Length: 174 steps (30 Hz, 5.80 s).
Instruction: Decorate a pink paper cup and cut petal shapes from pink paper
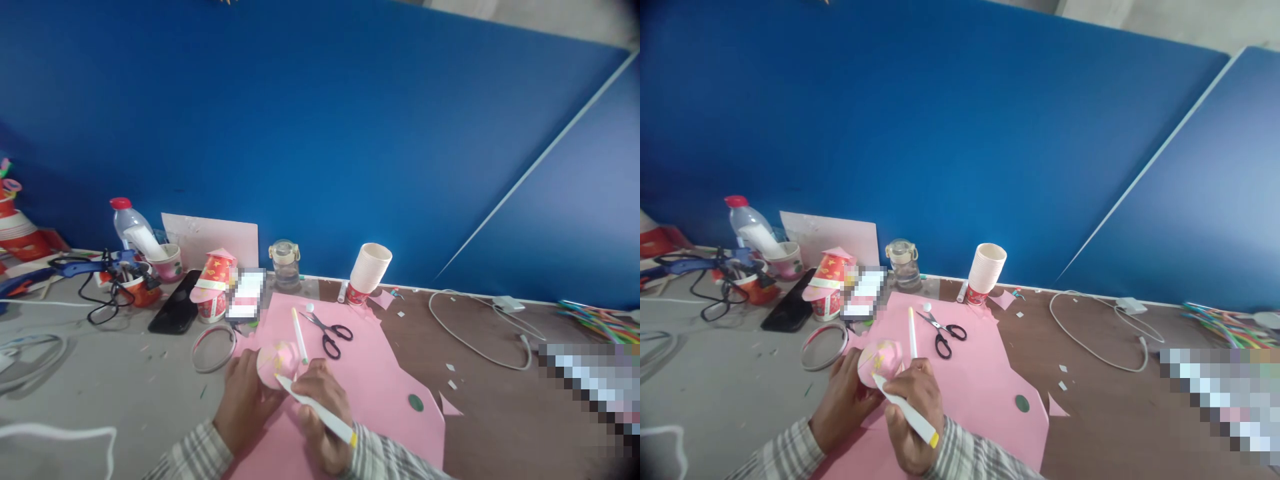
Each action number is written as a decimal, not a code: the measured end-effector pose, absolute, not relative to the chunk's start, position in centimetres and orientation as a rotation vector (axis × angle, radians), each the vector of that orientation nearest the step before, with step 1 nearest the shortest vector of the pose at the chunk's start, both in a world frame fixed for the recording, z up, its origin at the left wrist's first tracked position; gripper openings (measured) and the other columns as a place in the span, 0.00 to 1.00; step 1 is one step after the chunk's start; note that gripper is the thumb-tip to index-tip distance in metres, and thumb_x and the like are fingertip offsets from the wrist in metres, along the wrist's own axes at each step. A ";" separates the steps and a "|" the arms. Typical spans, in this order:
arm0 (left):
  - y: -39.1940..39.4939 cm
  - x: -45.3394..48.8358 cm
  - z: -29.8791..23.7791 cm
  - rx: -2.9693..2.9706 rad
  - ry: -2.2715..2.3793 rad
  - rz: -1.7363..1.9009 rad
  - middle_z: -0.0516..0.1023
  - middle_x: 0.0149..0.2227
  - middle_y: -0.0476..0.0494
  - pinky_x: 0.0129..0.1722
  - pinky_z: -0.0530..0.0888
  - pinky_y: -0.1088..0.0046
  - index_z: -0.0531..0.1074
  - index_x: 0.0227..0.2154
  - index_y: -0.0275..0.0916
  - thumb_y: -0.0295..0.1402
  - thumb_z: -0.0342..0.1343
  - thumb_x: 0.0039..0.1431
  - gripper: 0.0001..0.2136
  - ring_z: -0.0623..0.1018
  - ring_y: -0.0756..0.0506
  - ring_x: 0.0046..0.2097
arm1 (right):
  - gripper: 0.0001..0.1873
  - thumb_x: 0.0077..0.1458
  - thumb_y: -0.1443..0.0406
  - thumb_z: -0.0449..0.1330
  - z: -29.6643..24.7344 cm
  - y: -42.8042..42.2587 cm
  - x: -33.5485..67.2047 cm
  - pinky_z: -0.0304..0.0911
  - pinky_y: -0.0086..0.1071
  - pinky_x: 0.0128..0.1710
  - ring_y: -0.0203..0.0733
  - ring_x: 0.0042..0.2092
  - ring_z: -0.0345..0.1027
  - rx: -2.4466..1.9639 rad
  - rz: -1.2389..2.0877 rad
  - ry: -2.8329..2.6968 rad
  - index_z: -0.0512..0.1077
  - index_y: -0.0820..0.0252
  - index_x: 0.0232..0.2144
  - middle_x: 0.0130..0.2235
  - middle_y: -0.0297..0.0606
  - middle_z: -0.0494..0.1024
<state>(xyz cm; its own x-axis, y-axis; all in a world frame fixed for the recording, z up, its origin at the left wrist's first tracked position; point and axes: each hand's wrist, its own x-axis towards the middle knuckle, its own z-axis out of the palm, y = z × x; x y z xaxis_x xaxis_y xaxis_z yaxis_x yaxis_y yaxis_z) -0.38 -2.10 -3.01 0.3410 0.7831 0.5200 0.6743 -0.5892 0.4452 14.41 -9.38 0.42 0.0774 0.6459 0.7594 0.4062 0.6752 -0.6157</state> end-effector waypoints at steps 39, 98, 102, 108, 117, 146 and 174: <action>-1.9 -0.4 -3.4 2.446 1.450 1.197 0.67 0.24 0.54 0.32 0.67 0.63 0.66 0.31 0.45 0.53 0.55 0.34 0.22 0.71 0.43 0.29 | 0.10 0.55 0.65 0.49 1.6 -8.7 15.1 0.63 0.38 0.32 0.40 0.26 0.66 -1.011 0.097 -1.485 0.70 0.57 0.29 0.24 0.33 0.73; -2.1 -0.3 -2.5 2.473 1.441 1.207 0.66 0.21 0.55 0.29 0.67 0.65 0.66 0.26 0.46 0.56 0.50 0.38 0.19 0.70 0.45 0.26 | 0.07 0.53 0.66 0.51 0.7 -9.1 14.6 0.61 0.42 0.38 0.40 0.26 0.69 -0.972 0.147 -1.627 0.68 0.57 0.34 0.27 0.32 0.75; -2.1 -0.2 -2.2 2.473 1.454 1.224 0.66 0.20 0.54 0.29 0.67 0.65 0.66 0.25 0.45 0.56 0.48 0.39 0.20 0.70 0.44 0.25 | 0.07 0.54 0.66 0.51 0.8 -9.1 14.5 0.61 0.42 0.38 0.39 0.25 0.69 -0.955 0.112 -1.617 0.68 0.58 0.34 0.26 0.32 0.75; -2.1 -0.3 -2.5 2.489 1.442 1.222 0.67 0.21 0.54 0.29 0.68 0.64 0.66 0.26 0.45 0.56 0.49 0.38 0.20 0.71 0.44 0.26 | 0.07 0.53 0.66 0.51 0.6 -9.1 14.5 0.61 0.43 0.38 0.40 0.25 0.69 -0.972 0.128 -1.601 0.68 0.57 0.34 0.26 0.32 0.75; -2.0 -0.4 -2.7 2.477 1.426 1.226 0.67 0.23 0.54 0.31 0.67 0.64 0.66 0.30 0.45 0.54 0.52 0.36 0.21 0.71 0.44 0.28 | 0.07 0.54 0.65 0.51 0.6 -9.1 14.4 0.61 0.44 0.38 0.39 0.25 0.69 -0.999 0.099 -1.571 0.68 0.57 0.33 0.26 0.32 0.75; -1.9 -0.5 -3.4 2.484 1.464 1.202 0.66 0.22 0.54 0.30 0.69 0.61 0.66 0.30 0.44 0.56 0.52 0.35 0.23 0.70 0.43 0.28 | 0.07 0.52 0.67 0.52 0.2 -8.9 14.7 0.61 0.42 0.37 0.40 0.25 0.68 -1.019 0.066 -1.529 0.69 0.56 0.32 0.25 0.31 0.74; -1.8 -0.5 -3.2 2.491 1.442 1.160 0.67 0.24 0.54 0.31 0.68 0.62 0.66 0.31 0.45 0.53 0.54 0.33 0.23 0.71 0.43 0.30 | 0.08 0.50 0.69 0.52 0.1 -9.1 14.6 0.60 0.43 0.38 0.40 0.24 0.67 -1.002 0.130 -1.502 0.70 0.56 0.31 0.25 0.31 0.74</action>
